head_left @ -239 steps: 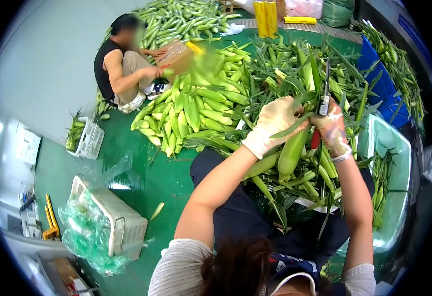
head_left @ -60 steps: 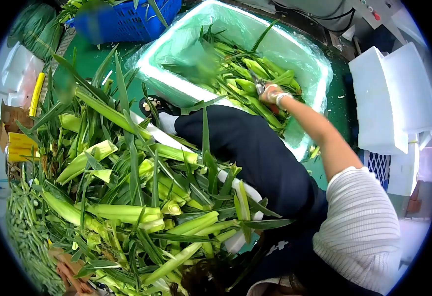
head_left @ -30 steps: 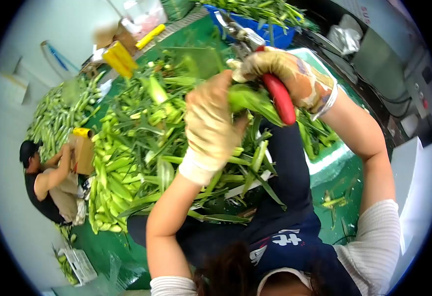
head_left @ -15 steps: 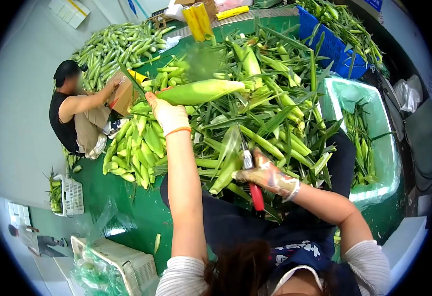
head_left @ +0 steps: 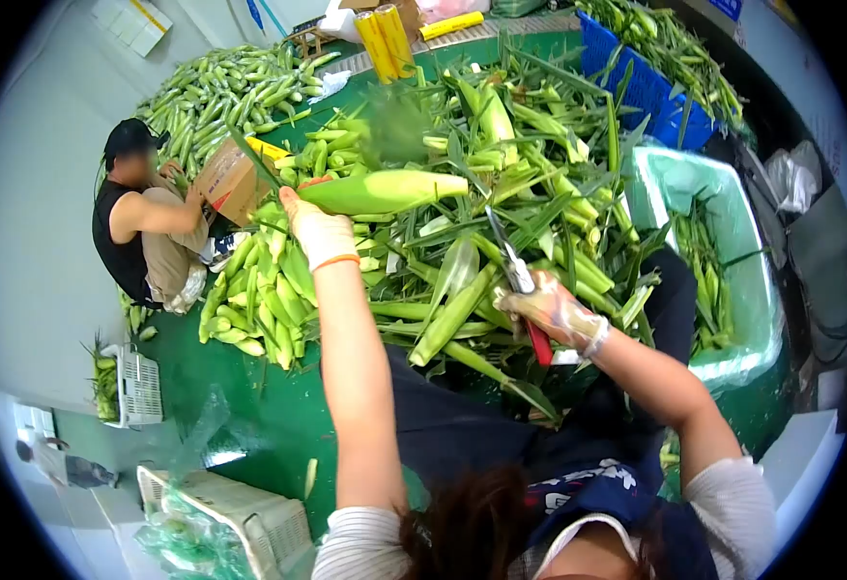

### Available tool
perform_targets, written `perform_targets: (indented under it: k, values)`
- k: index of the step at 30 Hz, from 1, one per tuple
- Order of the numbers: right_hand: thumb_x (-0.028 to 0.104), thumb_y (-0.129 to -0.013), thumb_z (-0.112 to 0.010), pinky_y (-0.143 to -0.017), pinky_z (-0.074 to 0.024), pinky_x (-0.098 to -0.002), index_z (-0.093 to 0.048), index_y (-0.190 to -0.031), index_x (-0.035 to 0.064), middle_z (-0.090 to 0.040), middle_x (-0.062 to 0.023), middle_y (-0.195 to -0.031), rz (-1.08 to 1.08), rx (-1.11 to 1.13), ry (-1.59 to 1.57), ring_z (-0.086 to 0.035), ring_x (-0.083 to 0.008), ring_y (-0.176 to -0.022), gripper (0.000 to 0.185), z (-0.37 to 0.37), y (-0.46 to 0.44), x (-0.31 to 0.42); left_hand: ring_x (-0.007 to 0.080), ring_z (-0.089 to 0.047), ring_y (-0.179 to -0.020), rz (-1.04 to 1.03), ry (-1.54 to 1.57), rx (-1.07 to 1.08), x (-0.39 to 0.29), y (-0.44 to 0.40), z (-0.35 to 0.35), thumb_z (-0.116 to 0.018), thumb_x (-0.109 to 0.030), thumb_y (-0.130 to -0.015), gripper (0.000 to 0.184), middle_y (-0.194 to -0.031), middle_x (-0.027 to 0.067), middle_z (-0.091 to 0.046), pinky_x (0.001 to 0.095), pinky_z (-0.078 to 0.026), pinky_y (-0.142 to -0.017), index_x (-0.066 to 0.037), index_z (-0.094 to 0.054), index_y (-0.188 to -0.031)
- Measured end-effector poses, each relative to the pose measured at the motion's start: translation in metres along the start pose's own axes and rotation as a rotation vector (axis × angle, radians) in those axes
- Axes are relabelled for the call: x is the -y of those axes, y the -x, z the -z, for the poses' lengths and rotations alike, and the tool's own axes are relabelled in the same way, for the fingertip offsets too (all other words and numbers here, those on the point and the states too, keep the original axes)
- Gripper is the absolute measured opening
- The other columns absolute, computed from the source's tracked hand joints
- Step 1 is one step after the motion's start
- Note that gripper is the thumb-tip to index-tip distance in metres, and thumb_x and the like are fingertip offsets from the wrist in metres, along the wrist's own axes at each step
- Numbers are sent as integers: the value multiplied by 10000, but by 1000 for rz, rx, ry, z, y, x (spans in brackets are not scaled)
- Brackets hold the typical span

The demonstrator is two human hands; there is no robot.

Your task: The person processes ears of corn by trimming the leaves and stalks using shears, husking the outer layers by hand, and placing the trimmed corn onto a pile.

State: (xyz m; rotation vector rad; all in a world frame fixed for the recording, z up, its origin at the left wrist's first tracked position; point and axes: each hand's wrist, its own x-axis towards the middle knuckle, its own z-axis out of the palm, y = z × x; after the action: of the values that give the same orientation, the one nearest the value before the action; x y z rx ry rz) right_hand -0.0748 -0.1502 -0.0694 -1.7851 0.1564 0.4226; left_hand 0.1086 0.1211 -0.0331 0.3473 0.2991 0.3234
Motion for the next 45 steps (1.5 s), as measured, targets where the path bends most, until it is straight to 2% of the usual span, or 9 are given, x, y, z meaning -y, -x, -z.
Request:
perform_targets:
  k: [5, 8, 15, 19, 29, 34, 37, 41, 45]
  values:
    - [432, -706, -763, -635, -489, -332, -501, -996, -13, -588, -109, -778, 286, -395, 336, -587, -244, -699, 593, 13, 6, 52, 237, -540, -689, 175, -153, 184, 25, 51, -24, -544, -533, -864, 458, -723, 61, -562, 380, -459, -713, -80, -528, -802]
    - [302, -794, -694, -711, -495, -332, -472, -1090, 1, -602, -111, -834, 301, -119, 252, -611, -227, -784, 477, 24, -13, 61, 265, -591, -747, 200, -241, 184, 35, 58, -25, -555, -526, -861, 483, -822, 91, -615, 410, -502, -722, -44, -549, -900]
    - [278, -750, -666, -671, -485, -429, -490, -1017, -24, -569, -206, -848, 558, -481, 836, -582, -348, -755, 440, 52, 9, 36, 217, -597, -643, -475, -865, -32, -24, 6, 1, -650, -437, -837, 419, -761, 114, -636, 347, -501, -608, -22, -600, -868]
    - [365, -678, -713, -752, -440, -442, -435, -1041, -32, -480, -213, -956, 690, -554, 873, -505, -342, -892, 605, 28, 1, 44, 221, -611, -659, -55, -623, 360, 4, 36, -13, -662, -377, -839, 373, -747, 114, -636, 331, -505, -615, -9, -610, -864]
    - [273, -628, -783, -746, -495, -339, -468, -1092, -8, -604, -138, -907, 695, -264, 109, -588, -235, -803, 627, -3, -36, 68, 162, -615, -846, -20, -1056, 898, 48, 112, -42, -777, -226, -738, 483, -962, 74, -650, 302, -503, -768, -16, -551, -1109]
    - [388, -627, -790, -768, -490, -357, -457, -1073, -21, -579, -149, -877, 164, -205, 541, -574, -269, -798, 691, 32, -56, 86, 181, -597, -774, -280, -1109, 653, 31, 77, -41, -774, -89, -702, 482, -935, 70, -639, 290, -504, -698, -14, -518, -1103]
    - [386, -610, -793, -796, -489, -380, -432, -1059, -30, -576, -196, -913, 347, -436, 843, -585, -338, -865, 711, 48, -59, 71, 154, -576, -710, -399, -1399, 640, -7, 57, -38, -695, -43, -713, 327, -842, 80, -645, 249, -471, -666, -2, -551, -1004]
    - [413, -620, -795, -879, -438, -359, -412, -1173, -14, -564, -214, -1061, 357, 129, 579, -564, -302, -987, 796, 55, -33, 93, 159, -599, -600, 254, -1052, 672, -7, 82, -41, -690, -124, -719, 321, -755, 92, -640, 272, -504, -583, 22, -561, -974]
    - [415, -635, -797, -798, -465, -320, -422, -1191, -29, -586, -150, -1014, 504, 194, 295, -556, -207, -904, 805, 50, -37, 96, 189, -598, -586, 511, -1149, 834, 9, 99, -36, -679, -203, -706, 363, -709, 121, -622, 291, -494, -564, 36, -567, -955]
